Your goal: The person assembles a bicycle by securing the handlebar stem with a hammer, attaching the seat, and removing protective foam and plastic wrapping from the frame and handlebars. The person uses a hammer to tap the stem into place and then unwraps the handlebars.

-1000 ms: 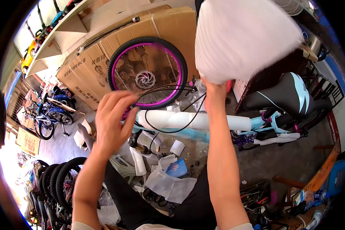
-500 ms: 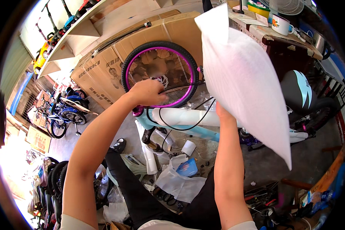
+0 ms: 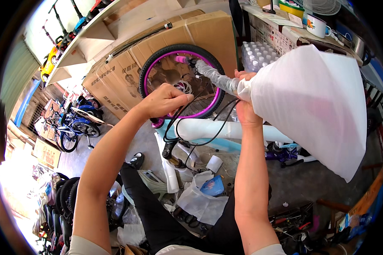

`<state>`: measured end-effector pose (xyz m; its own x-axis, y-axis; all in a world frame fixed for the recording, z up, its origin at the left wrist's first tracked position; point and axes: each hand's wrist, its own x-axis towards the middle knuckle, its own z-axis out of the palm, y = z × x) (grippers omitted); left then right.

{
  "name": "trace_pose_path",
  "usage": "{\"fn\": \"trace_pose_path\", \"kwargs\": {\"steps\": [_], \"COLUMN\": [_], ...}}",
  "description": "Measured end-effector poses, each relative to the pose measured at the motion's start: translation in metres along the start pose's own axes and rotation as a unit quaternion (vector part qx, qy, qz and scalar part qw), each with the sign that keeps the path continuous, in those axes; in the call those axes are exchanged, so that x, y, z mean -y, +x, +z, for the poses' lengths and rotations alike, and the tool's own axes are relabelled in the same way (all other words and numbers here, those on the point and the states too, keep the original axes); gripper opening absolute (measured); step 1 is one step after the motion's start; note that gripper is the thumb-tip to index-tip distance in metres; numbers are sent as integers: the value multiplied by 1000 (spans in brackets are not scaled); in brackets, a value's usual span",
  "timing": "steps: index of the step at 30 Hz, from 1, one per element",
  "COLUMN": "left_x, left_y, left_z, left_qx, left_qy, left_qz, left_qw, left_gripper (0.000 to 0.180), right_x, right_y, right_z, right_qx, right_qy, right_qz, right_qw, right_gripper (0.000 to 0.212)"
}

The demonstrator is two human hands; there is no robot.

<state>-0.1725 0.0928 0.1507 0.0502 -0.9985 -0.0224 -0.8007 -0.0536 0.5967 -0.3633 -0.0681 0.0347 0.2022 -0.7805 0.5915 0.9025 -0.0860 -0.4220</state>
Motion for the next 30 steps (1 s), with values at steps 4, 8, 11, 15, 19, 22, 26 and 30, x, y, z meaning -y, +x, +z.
{"fn": "trace_pose_path", "kwargs": {"steps": [4,8,11,15,19,22,26,30], "left_x": [5,21,24,7,-9,-8,-4,-11], "left_y": [5,31,55,82,89,75,47,16], "left_z": [3,-13,-30,-45,-46,-61,-92,-109], "left_qx": [-152,-316,-235,22,79,-17,-76,-133], "left_qy": [69,182,320,379,465,450,498,518], "left_qz": [-29,20,204,124,45,34,-1,-85], "left_qw": [986,931,895,917,881,892,864,841], "left_gripper": [62,35,45,56,52,45,43,41], "right_x": [-10,-22,-30,-37,-38,-35,-41,-62], "right_y": [6,10,15,22,23,28,32,7], "right_z": [13,16,17,20,27,33,48,80], "right_qx": [57,93,120,185,177,52,-46,-142], "right_qy": [79,115,159,195,224,143,-40,-219], "right_qz": [-10,-28,-27,-42,-13,31,150,108], "right_qw": [995,989,980,962,958,988,987,959], "right_gripper": [42,22,23,20,20,41,48,36]}}
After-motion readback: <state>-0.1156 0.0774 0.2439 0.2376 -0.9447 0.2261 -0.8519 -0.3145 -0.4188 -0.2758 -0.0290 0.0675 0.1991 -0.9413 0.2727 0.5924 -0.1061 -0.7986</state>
